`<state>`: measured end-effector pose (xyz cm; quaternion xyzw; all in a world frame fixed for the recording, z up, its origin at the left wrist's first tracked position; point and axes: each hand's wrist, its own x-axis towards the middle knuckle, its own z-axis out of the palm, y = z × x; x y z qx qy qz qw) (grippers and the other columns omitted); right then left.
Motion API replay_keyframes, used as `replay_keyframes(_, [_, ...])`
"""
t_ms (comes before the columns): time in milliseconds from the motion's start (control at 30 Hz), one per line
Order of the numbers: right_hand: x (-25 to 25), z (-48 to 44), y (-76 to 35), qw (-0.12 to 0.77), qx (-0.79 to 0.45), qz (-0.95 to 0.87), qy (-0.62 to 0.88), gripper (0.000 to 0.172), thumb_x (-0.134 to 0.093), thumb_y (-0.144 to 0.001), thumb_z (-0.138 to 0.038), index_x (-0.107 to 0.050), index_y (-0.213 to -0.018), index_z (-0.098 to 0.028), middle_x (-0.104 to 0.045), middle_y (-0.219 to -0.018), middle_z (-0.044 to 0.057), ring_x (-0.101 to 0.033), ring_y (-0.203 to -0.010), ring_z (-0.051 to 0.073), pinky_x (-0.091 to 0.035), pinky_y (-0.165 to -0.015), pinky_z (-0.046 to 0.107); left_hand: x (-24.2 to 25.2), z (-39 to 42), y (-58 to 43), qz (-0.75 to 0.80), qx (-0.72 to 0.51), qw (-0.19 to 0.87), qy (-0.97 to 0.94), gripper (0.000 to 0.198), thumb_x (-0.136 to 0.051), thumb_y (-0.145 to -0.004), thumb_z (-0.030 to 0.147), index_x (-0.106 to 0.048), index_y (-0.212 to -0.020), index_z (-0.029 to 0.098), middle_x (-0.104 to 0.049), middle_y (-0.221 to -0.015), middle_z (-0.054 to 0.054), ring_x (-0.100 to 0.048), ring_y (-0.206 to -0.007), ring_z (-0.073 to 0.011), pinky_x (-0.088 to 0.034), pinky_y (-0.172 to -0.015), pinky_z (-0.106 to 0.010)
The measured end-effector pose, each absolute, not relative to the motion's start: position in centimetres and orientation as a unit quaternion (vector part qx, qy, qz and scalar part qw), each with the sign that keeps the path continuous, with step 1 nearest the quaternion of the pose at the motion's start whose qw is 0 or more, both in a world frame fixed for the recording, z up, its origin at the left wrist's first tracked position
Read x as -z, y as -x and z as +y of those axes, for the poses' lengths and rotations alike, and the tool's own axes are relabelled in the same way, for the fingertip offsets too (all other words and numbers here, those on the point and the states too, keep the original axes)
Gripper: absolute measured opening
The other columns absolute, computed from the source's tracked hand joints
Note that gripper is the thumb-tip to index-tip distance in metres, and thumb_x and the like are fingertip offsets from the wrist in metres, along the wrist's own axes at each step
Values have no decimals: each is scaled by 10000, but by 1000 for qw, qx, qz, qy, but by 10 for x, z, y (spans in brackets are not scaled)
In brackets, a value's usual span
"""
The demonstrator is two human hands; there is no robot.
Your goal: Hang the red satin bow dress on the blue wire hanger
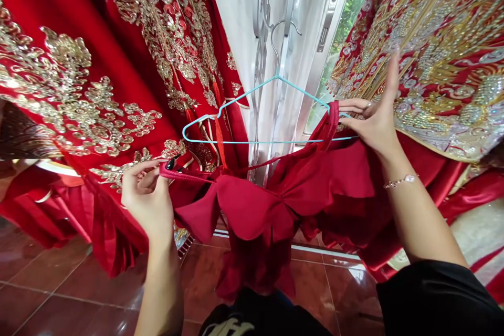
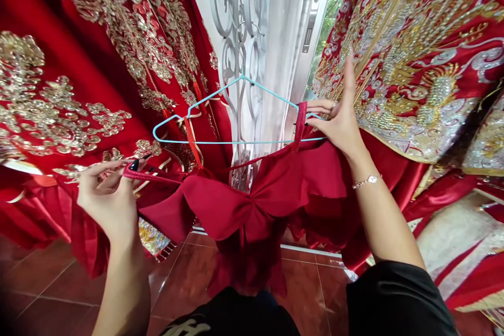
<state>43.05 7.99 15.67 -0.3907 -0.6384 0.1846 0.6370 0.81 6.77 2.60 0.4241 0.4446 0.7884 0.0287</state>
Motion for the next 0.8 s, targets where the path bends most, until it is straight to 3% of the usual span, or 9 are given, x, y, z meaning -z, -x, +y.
replay_keyframes(67, [-160, 84, -435, 601, -170, -682, 380, 1440, -947, -506, -227, -30, -1602, -402, -555, -1395, 32, -665, -953, 144, -589, -872, 334, -22, 68, -7, 451, -786, 34, -421, 296, -791, -671, 278, -667, -925, 192, -725, -927, -15, -769, -870, -226, -618, -715, -306])
replay_keyframes(167, [-158, 86, -442, 627, -100, -701, 325, 1275, -886, -570, -395, -100, -1575, -403, -552, -1278, 26, -650, -986, 154, -563, -862, 319, -18, 65, -8, 455, -782, 34, -424, 269, -785, -678, 261, -669, -910, 196, -722, -898, -7, -758, -842, -195, -605, -717, -280])
replay_keyframes(233, [-152, 85, -442, 643, -53, -690, 327, 1064, -803, -672, -444, -201, -1547, -378, -573, -1205, 26, -640, -953, 147, -543, -846, 313, -21, 65, -10, 449, -781, 28, -432, 243, -781, -690, 235, -669, -901, 192, -713, -884, 1, -744, -826, -163, -589, -714, -244])
replay_keyframes(333, [-137, 84, -434, 576, 16, -698, 424, 690, -655, -817, -402, -434, -1455, -260, -632, -915, 11, -586, -714, 129, -493, -694, 294, -35, 72, -13, 422, -786, 19, -451, 236, -778, -708, 201, -646, -902, 173, -698, -876, -2, -737, -827, -137, -581, -723, -210])
replay_keyframes(433, [-119, 87, -423, 477, 169, -686, 524, 350, -544, -880, -418, -693, -1088, -179, -655, -791, 50, -579, -695, 159, -449, -682, 303, -59, 93, -12, 358, -805, 19, -472, 357, -778, -744, 240, -564, -1026, 194, -677, -1085, -30, -754, -846, -146, -621, -786, -272])
replay_keyframes(533, [-107, 93, -418, 441, 292, -650, 545, 377, -484, -905, -471, -709, -886, -169, -701, -851, 112, -640, -830, 209, -447, -728, 303, -82, 120, -9, 293, -821, -7, -491, 522, -780, -780, 402, -456, -1164, 261, -528, -1394, -77, -763, -850, -152, -642, -790, -319])
replay_keyframes(633, [-101, 100, -418, 446, 310, -653, 527, 389, -460, -907, -482, -700, -873, -178, -703, -820, 111, -640, -778, 204, -449, -713, 292, -101, 140, -8, 287, -785, -17, -549, 572, -750, -822, 521, -432, -1231, 279, -481, -1464, -97, -761, -926, -175, -633, -782, -315])
replay_keyframes(800, [-95, 108, -419, 462, 319, -648, 514, 379, -457, -888, -472, -695, -859, -178, -685, -774, 108, -621, -726, 203, -439, -674, 295, -124, 151, -15, 314, -677, 4, -666, 580, -762, -858, 372, -413, -1317, 311, -560, -1402, -75, -735, -1071, -219, -630, -793, -312])
